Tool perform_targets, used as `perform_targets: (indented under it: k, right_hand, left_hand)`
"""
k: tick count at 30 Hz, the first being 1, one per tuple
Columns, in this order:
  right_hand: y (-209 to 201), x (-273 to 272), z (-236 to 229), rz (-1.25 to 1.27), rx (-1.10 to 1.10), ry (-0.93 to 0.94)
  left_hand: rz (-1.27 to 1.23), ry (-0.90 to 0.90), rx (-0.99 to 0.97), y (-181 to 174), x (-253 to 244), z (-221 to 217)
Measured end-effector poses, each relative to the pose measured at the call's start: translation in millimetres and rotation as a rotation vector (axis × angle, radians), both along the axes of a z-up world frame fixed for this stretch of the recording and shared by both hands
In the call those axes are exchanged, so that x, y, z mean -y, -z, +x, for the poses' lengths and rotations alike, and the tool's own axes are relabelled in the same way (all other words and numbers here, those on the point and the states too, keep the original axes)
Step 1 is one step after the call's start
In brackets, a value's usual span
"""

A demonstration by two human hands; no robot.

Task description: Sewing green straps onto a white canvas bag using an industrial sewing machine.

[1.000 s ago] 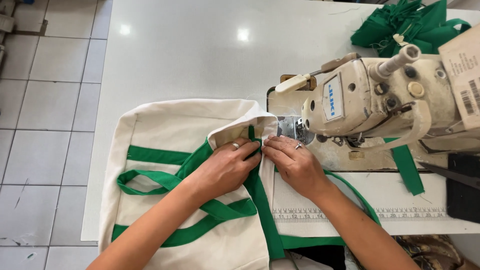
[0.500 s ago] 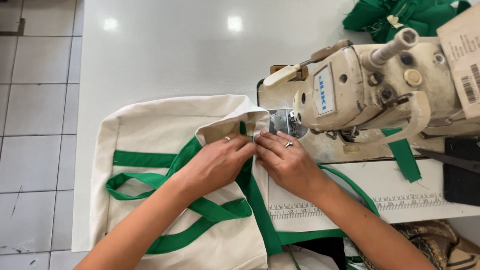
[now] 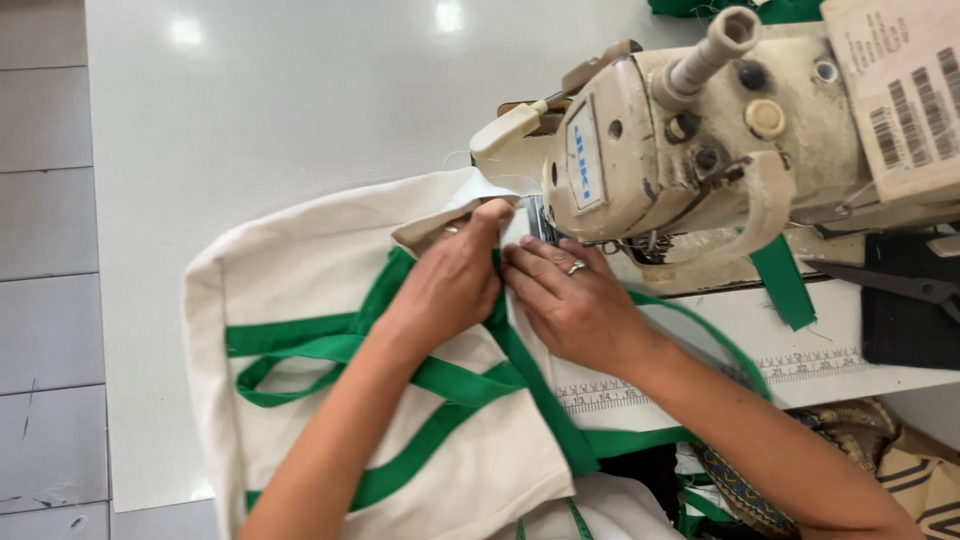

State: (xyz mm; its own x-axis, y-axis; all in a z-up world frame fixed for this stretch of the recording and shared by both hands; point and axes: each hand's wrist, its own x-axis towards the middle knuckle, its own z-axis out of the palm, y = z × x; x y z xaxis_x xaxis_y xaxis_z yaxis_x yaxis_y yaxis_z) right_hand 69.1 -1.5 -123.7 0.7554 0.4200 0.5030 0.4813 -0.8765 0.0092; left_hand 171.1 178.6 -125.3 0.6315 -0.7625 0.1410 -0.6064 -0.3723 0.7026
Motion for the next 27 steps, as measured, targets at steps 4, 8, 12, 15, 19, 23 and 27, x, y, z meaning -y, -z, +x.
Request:
perform_targets:
  k: [4, 8, 12, 15, 19, 23, 27]
  right_hand:
    - [-16.5, 26.6, -13.7, 0.059, -0.109, -0.039]
    - [-18.5, 35.4, -16.1, 0.136, -0.187, -0.080]
    - [-24.0, 41.2, -14.6, 0.159, -0.240, -0.088]
    - [-30.9, 47.1, -9.8, 0.109, -0.184, -0.002]
    - [-44.1, 51.4, -4.3, 0.090, -0.172, -0.036]
    - [-44.0, 46.3, -2.5, 0.107, -0.181, -0.011]
    - [-52.3, 44.5, -1.0, 0.124, -0.202, -0.031]
  left_hand:
    - [-0.112, -0.065, -0.068, -0.7, 28.3, -22.2]
    - [-0.164, -0.080, -0.160, -6.3, 33.1, -22.4]
    - [-0.169, -0.080, -0.154, -5.5, 37.7, -16.7]
    - [-0.187, -0.054, -0.152, -0.6, 46.6, -5.5]
    - [-0.217, -0.042, -0.142, -0.7, 54.1, -1.9]
    - [-0.127, -0.044, 0.022, -0.2, 51.8, -3.1]
    - [0.159, -0.168, 0.488, 1.7, 40.1, -18.8]
